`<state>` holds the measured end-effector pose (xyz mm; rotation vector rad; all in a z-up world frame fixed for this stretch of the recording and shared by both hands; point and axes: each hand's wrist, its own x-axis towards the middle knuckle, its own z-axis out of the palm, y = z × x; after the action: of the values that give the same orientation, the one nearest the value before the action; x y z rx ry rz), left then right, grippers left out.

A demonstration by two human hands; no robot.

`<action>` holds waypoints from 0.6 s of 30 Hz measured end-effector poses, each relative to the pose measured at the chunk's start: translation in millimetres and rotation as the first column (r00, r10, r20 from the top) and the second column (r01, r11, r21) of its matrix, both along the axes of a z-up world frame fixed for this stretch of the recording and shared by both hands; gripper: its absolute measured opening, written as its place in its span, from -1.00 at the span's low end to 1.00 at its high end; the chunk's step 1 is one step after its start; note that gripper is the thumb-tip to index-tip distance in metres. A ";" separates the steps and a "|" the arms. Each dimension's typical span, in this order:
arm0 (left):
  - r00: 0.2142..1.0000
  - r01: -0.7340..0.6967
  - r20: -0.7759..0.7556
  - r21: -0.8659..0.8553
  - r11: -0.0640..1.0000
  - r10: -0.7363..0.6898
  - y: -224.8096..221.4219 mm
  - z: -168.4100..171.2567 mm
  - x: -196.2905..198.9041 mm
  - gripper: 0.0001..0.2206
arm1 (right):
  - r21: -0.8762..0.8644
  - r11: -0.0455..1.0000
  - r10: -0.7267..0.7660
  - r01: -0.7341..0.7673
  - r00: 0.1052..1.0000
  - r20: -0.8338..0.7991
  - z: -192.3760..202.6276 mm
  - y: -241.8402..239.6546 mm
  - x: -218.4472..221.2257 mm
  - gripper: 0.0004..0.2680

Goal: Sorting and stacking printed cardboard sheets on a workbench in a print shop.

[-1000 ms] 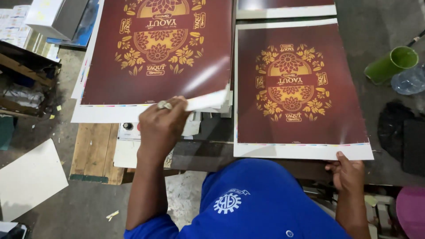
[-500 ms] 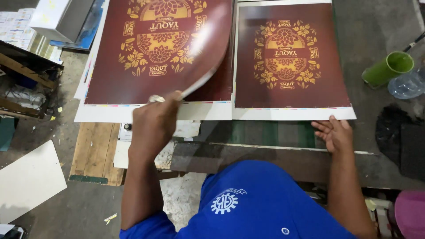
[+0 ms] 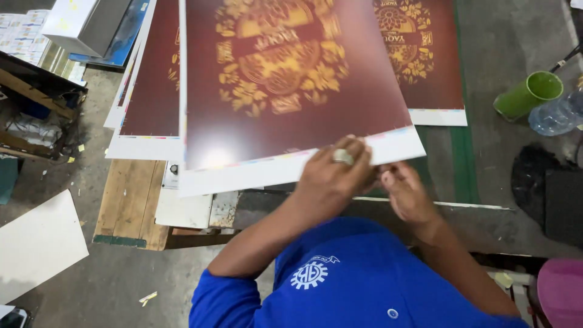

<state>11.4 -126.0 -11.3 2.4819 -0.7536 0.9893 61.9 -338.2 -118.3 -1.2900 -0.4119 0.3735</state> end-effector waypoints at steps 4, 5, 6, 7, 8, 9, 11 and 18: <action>0.991 0.058 -0.124 0.064 0.996 -0.050 0.0 3.6 -9.3 -0.67 | 0.394 0.919 0.122 0.032 0.925 -0.360 -20.5 -4.8 1.1 -0.69; 0.985 0.099 -0.150 0.082 0.992 -0.086 4.5 9.3 -13.2 -0.65 | 0.382 0.920 0.048 0.092 0.939 -0.340 -20.2 -9.4 2.0 -0.79; 0.976 0.144 -0.180 0.097 0.985 -0.124 8.7 14.6 -17.1 -0.63 | 0.370 0.916 -0.030 0.156 0.946 -0.324 -20.5 -14.4 1.6 -0.86; 0.975 0.141 -0.184 0.096 0.985 -0.122 19.0 21.7 -22.6 -0.63 | 0.369 0.916 -0.028 0.156 0.944 -0.328 -12.3 -19.3 0.0 -0.86; 0.980 0.121 -0.173 0.098 0.988 -0.102 29.2 28.5 -28.4 -0.64 | 0.312 0.915 -0.151 0.257 0.934 -0.324 -4.9 -24.4 -3.2 -0.84; 0.983 0.100 -0.162 0.100 0.990 -0.083 39.1 35.3 -33.9 -0.65 | 0.256 0.899 -0.272 0.356 0.910 -0.312 2.5 -29.8 -6.1 -0.75; 0.986 0.001 -0.169 0.056 0.998 0.009 62.1 35.6 -39.0 -0.67 | 0.228 0.867 -0.367 0.442 0.878 -0.306 -35.5 -66.6 -4.9 -0.79; 0.940 -0.304 -0.065 0.293 0.907 0.336 114.7 37.9 -37.9 -0.37 | 0.203 0.777 -0.533 0.595 0.795 -0.289 -136.1 -170.8 -17.8 -0.94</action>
<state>-26.5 -11.3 26.6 2.9517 -0.4827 0.8844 44.0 -509.0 -254.4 -1.0128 0.1239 -0.0671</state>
